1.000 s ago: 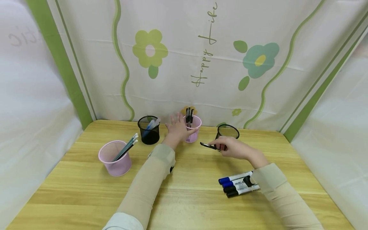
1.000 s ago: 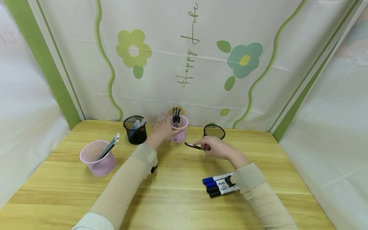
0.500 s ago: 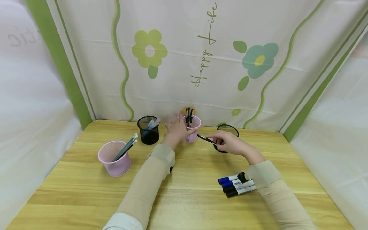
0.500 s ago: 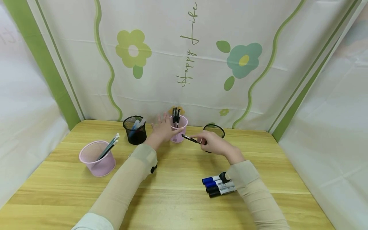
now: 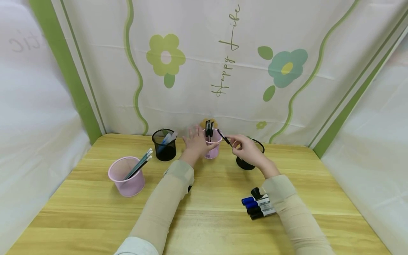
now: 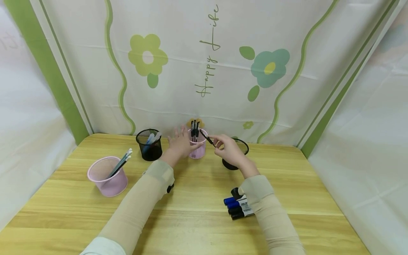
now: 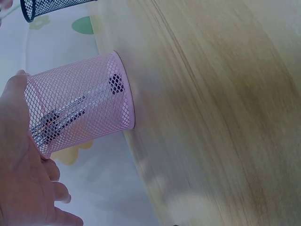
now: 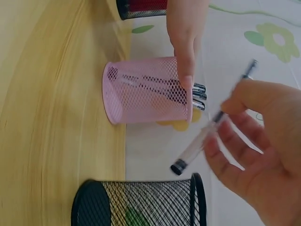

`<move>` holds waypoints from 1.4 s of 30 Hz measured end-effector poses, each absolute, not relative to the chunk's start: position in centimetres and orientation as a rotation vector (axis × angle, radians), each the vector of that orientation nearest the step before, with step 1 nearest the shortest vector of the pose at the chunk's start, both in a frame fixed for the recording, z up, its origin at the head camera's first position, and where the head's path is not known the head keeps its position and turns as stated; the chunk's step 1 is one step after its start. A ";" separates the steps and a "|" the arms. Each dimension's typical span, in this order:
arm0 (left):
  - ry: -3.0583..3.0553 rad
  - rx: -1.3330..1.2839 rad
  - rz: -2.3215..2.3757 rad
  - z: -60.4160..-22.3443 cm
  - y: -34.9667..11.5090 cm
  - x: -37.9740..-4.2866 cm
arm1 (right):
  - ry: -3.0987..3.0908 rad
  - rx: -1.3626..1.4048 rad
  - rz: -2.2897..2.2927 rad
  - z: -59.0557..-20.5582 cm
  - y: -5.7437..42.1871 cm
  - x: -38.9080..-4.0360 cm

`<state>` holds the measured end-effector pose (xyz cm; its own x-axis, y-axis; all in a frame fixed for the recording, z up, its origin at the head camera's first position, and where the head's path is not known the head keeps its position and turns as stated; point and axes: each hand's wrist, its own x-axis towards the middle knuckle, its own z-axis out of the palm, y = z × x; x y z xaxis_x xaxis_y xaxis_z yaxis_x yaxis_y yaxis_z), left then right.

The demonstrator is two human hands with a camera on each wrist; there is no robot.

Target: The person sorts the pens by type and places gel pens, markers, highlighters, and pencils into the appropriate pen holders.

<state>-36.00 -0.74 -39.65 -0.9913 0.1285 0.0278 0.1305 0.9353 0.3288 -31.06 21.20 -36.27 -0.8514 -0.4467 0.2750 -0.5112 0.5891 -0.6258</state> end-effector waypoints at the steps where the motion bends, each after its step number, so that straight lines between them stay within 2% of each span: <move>1: -3.084 -0.206 -0.517 -39.6 -0.8 -36.0 | -2.696 0.787 1.160 -36.2 21.0 -31.2; 9: -3.092 -0.210 -0.501 -39.4 -0.8 -35.8 | -2.452 0.515 1.524 -35.7 19.4 -32.7; 17: -3.090 -0.204 -0.496 -39.4 -0.8 -35.7 | -2.204 0.398 1.782 -35.8 17.5 -33.8; 28: -3.100 -0.195 -0.476 -39.5 -0.6 -35.9 | -2.033 0.241 1.812 -37.1 15.0 -35.2; 42: -3.094 -0.191 -0.545 -39.4 -0.6 -35.8 | -2.136 0.134 1.706 -39.2 15.3 -35.4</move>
